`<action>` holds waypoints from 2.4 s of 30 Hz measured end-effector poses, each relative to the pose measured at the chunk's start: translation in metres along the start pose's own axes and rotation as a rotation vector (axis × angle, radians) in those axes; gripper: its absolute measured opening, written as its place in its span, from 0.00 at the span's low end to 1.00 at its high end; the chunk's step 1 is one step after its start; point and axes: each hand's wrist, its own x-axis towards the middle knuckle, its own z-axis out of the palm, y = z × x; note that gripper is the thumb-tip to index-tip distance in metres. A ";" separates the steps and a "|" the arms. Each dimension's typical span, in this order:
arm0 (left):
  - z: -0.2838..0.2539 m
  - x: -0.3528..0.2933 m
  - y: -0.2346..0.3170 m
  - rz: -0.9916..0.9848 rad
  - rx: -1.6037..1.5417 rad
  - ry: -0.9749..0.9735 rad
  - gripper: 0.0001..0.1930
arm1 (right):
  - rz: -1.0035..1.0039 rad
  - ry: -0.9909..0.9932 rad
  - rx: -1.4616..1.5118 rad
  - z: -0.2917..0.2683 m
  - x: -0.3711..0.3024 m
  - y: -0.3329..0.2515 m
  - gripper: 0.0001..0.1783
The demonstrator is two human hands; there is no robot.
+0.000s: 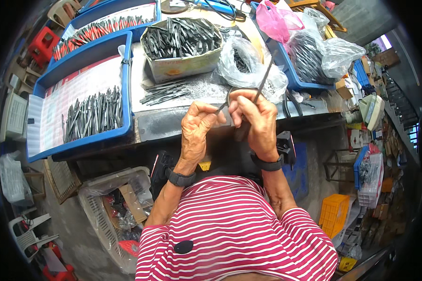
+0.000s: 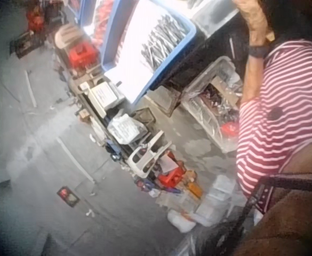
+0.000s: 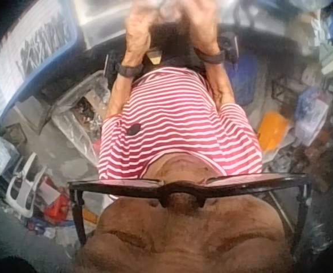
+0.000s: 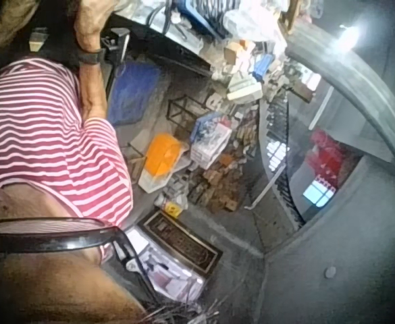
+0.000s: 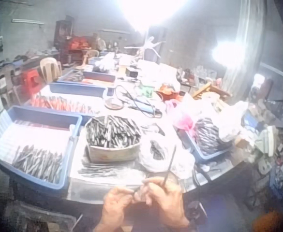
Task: The person repeatedly picks up a metal rod and a small metal component, then joins them together by hand. The assembled parts are placed into a blue tray on the workbench. The person continues this process for multiple items.
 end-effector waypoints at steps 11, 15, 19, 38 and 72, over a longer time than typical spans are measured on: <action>-0.009 0.005 -0.013 0.028 -0.226 -0.077 0.05 | -0.394 -0.101 0.133 0.004 0.011 -0.032 0.11; -0.009 0.003 -0.012 0.008 -0.218 -0.069 0.04 | -0.494 -0.093 0.051 0.011 0.013 -0.035 0.10; -0.009 0.003 -0.012 0.000 -0.226 -0.064 0.04 | -0.390 -0.157 -0.008 0.021 0.011 -0.033 0.08; -0.009 0.002 -0.011 -0.004 -0.179 -0.080 0.04 | -0.876 -0.046 0.149 0.002 0.011 -0.060 0.08; 0.019 -0.010 0.012 -0.260 0.062 0.080 0.07 | -0.011 0.282 -0.028 -0.077 0.001 0.023 0.10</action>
